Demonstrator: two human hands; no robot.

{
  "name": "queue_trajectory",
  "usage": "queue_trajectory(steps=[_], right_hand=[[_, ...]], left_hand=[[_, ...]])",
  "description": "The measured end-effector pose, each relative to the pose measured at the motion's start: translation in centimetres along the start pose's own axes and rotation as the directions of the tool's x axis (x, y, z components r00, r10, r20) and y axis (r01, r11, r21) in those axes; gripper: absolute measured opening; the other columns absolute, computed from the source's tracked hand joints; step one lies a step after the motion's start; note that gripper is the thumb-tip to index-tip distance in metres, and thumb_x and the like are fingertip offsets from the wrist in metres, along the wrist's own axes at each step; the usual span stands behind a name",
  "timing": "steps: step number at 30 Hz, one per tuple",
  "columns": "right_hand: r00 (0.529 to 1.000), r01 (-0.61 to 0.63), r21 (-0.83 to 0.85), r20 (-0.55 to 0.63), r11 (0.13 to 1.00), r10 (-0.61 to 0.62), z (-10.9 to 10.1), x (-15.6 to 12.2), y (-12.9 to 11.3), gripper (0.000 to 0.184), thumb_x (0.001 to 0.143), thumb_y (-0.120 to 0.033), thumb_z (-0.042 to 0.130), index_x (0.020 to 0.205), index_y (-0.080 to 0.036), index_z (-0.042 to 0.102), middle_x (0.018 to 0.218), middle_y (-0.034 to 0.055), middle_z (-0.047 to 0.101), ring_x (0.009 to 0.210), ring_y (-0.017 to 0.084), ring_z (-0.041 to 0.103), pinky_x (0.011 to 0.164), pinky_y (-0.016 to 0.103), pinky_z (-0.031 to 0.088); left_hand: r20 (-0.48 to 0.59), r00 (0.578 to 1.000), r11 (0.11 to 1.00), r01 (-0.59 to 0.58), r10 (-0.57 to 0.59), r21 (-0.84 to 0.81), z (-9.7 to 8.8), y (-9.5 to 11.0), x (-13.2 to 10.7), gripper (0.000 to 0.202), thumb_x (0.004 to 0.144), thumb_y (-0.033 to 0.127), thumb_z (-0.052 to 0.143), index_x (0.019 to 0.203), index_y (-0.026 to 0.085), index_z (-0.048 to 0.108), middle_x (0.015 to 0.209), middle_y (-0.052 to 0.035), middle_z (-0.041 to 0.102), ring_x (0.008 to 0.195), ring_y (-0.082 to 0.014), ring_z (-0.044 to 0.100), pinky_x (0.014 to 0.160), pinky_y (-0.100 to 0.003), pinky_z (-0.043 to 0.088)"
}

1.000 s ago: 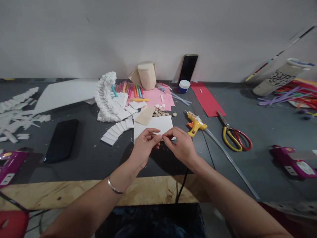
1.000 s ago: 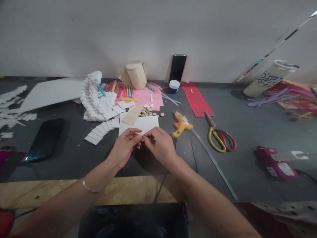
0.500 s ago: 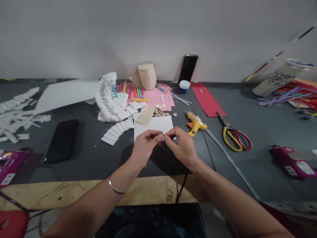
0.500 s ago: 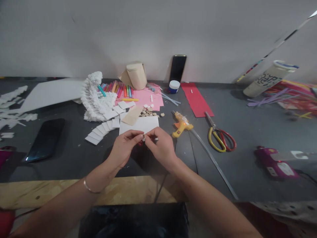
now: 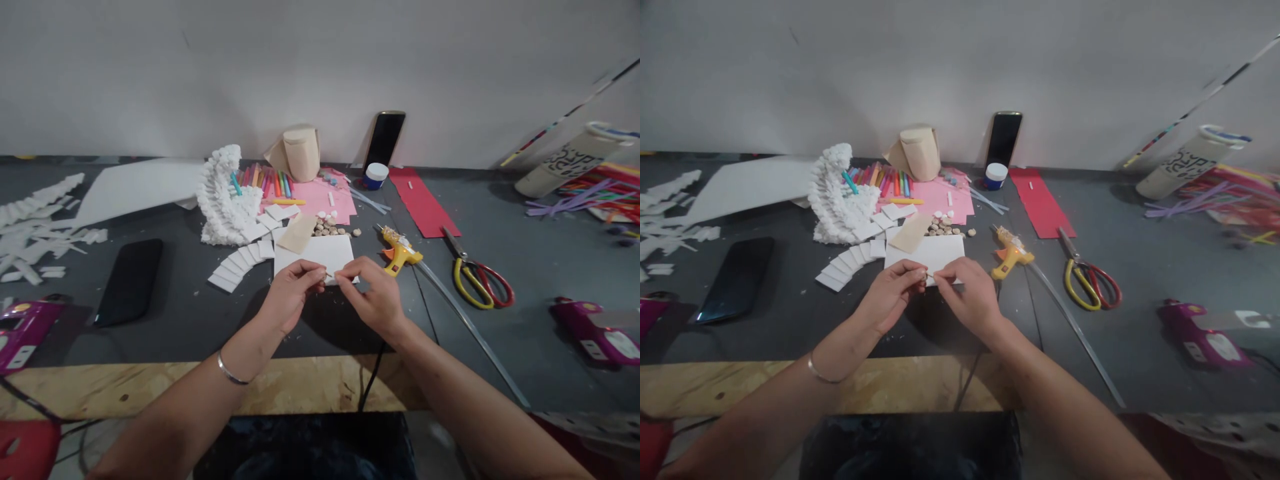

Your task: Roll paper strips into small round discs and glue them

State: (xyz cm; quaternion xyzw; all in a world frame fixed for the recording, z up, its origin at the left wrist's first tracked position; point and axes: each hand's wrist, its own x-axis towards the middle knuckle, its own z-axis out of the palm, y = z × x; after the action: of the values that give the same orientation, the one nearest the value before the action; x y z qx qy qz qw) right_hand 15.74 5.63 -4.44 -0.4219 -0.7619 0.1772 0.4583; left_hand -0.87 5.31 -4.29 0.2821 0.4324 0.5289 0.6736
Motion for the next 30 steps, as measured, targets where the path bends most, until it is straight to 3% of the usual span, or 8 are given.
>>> queue_trajectory(steps=[4,6,8,9,12,17,23,30], right_hand=[[0.953,-0.25,0.158,-0.133,0.955,0.271,-1.0,0.1,0.3,0.021,0.091,-0.031,0.052,0.072,-0.022,0.054,0.068,0.0001,0.057,0.066,0.015,0.054,0.066,0.03,0.043],[0.942,-0.301,0.141,-0.107,0.943,0.317,-1.2,0.3,0.7,0.033,0.094,-0.034,0.047,0.063,-0.021,0.05,0.059,-0.0018,0.051,0.059,0.014,0.049,0.063,0.029,0.041],[0.962,-0.268,0.083,-0.036,0.96,0.272,-1.0,0.4,1.0,0.026,0.092,-0.033,0.05,0.071,-0.02,0.057,0.067,-0.0003,0.056,0.064,0.014,0.052,0.066,0.029,0.044],[0.972,-0.233,0.061,-0.004,0.971,0.234,-0.7,0.4,1.1,0.015,0.09,-0.031,0.054,0.085,-0.02,0.062,0.077,0.0015,0.061,0.07,0.015,0.056,0.07,0.031,0.046],[0.991,-0.12,0.035,0.07,0.992,0.117,0.0,0.2,0.8,0.033,0.084,-0.026,0.062,0.116,-0.022,0.057,0.1,0.0061,0.065,0.085,0.019,0.061,0.079,0.035,0.049],[0.993,-0.03,-0.019,0.116,0.999,0.033,0.6,-0.2,0.2,0.01,0.086,-0.028,0.064,0.093,-0.022,0.064,0.085,0.0048,0.068,0.08,0.019,0.062,0.073,0.033,0.05],[0.995,-0.041,-0.044,0.086,0.998,0.045,0.8,-0.3,0.5,0.007,0.085,-0.028,0.065,0.087,-0.021,0.066,0.08,0.0042,0.07,0.075,0.018,0.063,0.07,0.031,0.049],[0.951,-0.298,0.124,0.128,0.947,0.282,0.6,-0.2,0.2,0.014,0.084,-0.034,0.066,0.086,-0.02,0.068,0.082,0.0038,0.072,0.076,0.017,0.066,0.072,0.03,0.049]], left_hand=[[-0.05,0.999,0.998,0.013,-0.016,-0.06,-0.5,0.4,0.4,0.023,0.056,0.024,0.085,0.069,0.014,0.069,0.064,0.0015,0.063,0.058,-0.0069,0.056,0.059,-0.02,0.046],[-0.055,0.998,0.998,0.003,-0.007,-0.065,-0.6,0.4,0.4,0.024,0.056,0.024,0.085,0.07,0.013,0.069,0.065,0.0016,0.064,0.058,-0.0067,0.057,0.06,-0.02,0.046],[-0.055,0.998,0.999,-0.014,0.011,-0.05,-0.5,0.2,0.4,0.023,0.058,0.025,0.084,0.071,0.013,0.069,0.066,0.0014,0.064,0.059,-0.0069,0.057,0.061,-0.021,0.046],[-0.055,0.998,0.999,-0.022,0.02,-0.041,-0.5,0.2,0.4,0.023,0.058,0.025,0.084,0.071,0.013,0.069,0.066,0.0014,0.064,0.059,-0.007,0.057,0.061,-0.021,0.046],[-0.047,0.998,0.999,-0.033,0.032,-0.021,-0.2,0.0,0.2,0.023,0.058,0.025,0.084,0.071,0.014,0.069,0.064,0.0018,0.064,0.058,-0.0072,0.057,0.061,-0.021,0.045],[-0.022,1.0,1.0,-0.019,0.018,-0.014,0.2,-0.3,0.0,0.023,0.058,0.025,0.084,0.07,0.014,0.068,0.065,0.0013,0.065,0.062,-0.0083,0.057,0.063,-0.022,0.044],[0.005,1.0,1.0,-0.022,0.023,-0.015,0.5,-0.8,-0.1,0.023,0.059,0.025,0.084,0.069,0.014,0.067,0.066,0.0009,0.066,0.063,-0.0086,0.057,0.063,-0.022,0.044],[0.044,0.998,0.998,-0.04,0.037,0.053,0.4,-0.9,-0.1,0.023,0.067,0.033,0.08,0.075,0.015,0.067,0.074,-0.0004,0.067,0.069,-0.0097,0.06,0.068,-0.022,0.047]])
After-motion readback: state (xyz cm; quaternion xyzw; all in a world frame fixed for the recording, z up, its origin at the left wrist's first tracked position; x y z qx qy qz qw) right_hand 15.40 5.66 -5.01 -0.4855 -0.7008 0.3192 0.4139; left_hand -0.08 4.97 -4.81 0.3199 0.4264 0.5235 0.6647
